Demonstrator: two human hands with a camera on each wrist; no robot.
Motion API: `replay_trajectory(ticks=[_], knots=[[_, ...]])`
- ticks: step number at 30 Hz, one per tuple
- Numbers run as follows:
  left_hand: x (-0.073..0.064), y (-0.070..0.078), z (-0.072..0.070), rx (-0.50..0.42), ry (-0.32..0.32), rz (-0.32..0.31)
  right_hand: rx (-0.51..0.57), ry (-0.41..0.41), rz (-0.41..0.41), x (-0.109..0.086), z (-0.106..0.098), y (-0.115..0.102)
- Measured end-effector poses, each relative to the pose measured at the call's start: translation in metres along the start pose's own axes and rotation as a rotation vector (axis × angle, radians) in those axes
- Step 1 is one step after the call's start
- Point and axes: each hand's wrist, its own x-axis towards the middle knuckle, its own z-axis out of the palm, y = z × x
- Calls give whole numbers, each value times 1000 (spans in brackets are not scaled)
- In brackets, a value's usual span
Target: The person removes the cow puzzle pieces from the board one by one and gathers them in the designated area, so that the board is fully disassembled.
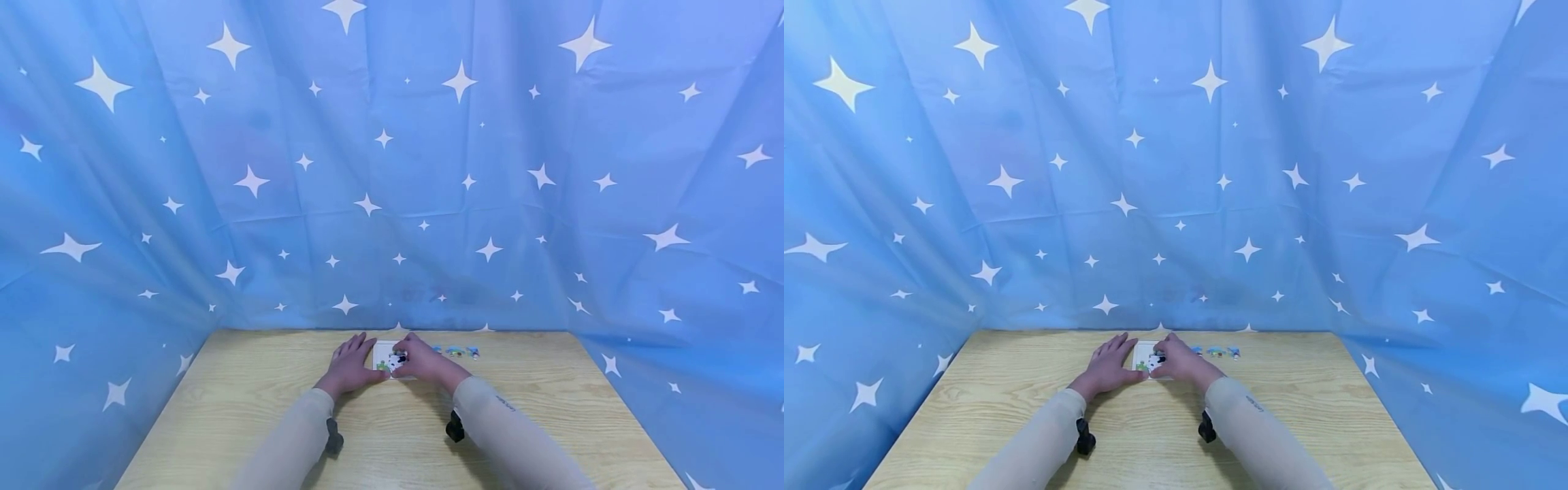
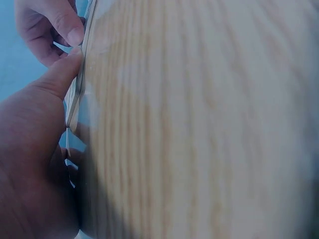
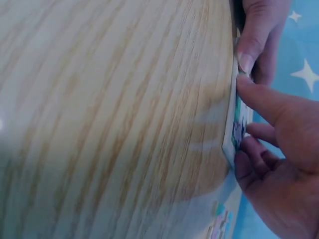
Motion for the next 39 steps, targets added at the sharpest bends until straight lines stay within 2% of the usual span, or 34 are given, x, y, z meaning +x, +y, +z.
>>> replay_trajectory(ticks=[12, 20, 27, 39], knots=[[0, 1, -3, 1, 7, 3, -3, 24, 11, 3, 1, 2], [1, 0, -3, 18, 5, -4, 5, 61, -28, 0, 2, -1], [-3, 7, -6, 11, -9, -20, -28, 105, -54, 1, 5, 2], [-9, 14, -10, 3, 4, 5, -89, 132, -80, 6, 2, 8]])
